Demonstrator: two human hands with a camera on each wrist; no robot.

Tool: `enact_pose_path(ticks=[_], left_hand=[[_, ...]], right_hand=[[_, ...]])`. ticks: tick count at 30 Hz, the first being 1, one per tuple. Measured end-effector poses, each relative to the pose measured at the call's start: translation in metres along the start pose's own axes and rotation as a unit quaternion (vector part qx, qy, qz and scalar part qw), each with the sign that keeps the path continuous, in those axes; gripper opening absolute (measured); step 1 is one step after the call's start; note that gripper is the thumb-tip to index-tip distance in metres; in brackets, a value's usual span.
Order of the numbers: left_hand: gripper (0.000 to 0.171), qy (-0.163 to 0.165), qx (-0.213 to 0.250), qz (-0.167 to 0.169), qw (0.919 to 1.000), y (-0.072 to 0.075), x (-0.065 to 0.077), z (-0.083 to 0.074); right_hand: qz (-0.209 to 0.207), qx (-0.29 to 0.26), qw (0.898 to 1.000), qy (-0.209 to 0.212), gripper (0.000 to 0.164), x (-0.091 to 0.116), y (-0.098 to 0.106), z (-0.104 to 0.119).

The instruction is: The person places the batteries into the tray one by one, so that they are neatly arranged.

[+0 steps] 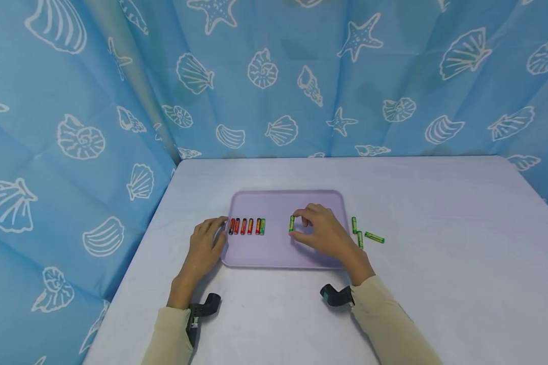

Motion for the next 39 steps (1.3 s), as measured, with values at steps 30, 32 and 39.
enact_pose_path(ticks=[30, 32, 39], left_hand=[[0.041, -0.013, -0.012, -0.002, 0.9998, 0.0, -0.001, 0.001], [0.041, -0.012, -0.014, -0.003, 0.9998, 0.001, -0.001, 0.0], [0.041, -0.008, -0.014, -0.002, 0.9999, 0.002, -0.001, 0.0]], right_hand=[[0.039, 0.037, 0.999, -0.005, 0.04, -0.039, -0.037, 0.016], [0.041, 0.04, 0.998, -0.005, 0.041, -0.041, -0.038, 0.016], [0.047, 0.049, 0.998, -0.009, 0.042, -0.045, -0.044, 0.013]])
Point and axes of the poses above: each hand's wrist, its own x-axis away from the middle knuckle, its own y-axis out of the back of the hand, z = x × y, the point moved 4 cm from there along -x, towards the middle knuckle, and after that the axes turned 8 degrees about z, right-handed, at the moved point
